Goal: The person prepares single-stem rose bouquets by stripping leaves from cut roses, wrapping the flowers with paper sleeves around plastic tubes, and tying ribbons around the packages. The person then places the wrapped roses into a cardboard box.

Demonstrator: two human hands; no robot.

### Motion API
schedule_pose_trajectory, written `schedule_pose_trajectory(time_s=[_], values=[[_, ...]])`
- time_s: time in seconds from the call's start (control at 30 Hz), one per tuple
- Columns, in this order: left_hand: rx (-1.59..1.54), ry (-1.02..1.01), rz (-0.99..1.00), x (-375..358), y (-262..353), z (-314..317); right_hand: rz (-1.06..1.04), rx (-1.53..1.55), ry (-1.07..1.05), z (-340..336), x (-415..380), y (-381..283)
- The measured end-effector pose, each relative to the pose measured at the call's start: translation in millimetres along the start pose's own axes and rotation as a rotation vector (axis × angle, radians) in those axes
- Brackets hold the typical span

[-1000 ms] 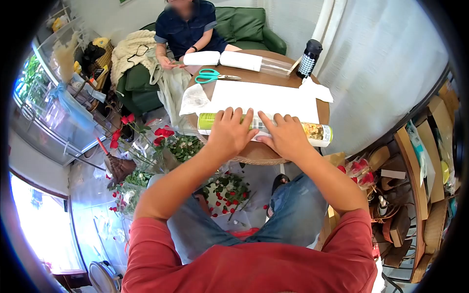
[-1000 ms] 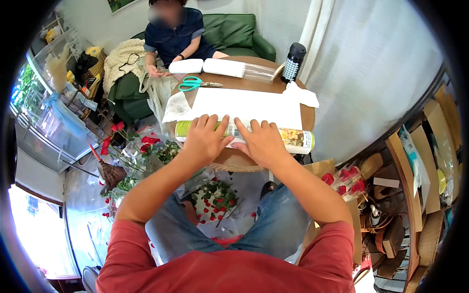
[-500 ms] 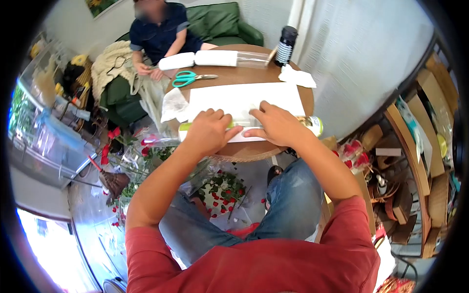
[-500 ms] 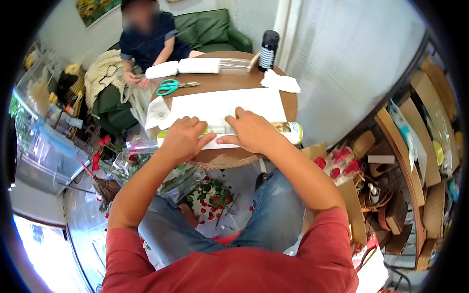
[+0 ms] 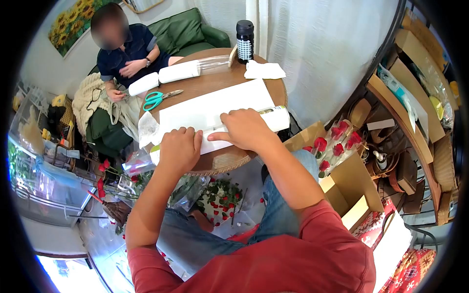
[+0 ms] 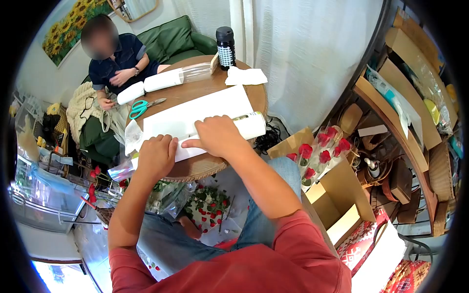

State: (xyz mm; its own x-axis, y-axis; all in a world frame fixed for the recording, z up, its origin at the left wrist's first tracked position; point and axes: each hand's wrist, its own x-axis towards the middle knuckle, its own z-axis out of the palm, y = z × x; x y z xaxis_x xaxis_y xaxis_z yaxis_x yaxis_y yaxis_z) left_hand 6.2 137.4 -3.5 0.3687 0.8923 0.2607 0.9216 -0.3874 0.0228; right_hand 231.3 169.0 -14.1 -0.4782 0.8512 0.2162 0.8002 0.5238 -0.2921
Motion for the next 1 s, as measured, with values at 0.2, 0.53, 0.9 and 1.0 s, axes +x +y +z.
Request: schedule_pose_trajectory(time_s=[0.2,0.53,0.9,1.0], values=[[-0.073,0.042,-0.051,4.2,7.8,11.6,0.070,0.128,-0.114,-8.5,7.6,-7.9],[-0.270,-0.145,-0.178,20.7,-2.1,0.5,0.072,0.023,-0.130,-16.9,13.9,-7.9],[-0.217,-0.208,-0.204,23.6,4.3,-7.9,0.125,0.256,-0.218,-32.0,6.3,-5.1],[-0.306,-0.287,-0.257,32.9,-6.2,-5.6,0.154,0.310,-0.127,-11.6,14.4,2.2]])
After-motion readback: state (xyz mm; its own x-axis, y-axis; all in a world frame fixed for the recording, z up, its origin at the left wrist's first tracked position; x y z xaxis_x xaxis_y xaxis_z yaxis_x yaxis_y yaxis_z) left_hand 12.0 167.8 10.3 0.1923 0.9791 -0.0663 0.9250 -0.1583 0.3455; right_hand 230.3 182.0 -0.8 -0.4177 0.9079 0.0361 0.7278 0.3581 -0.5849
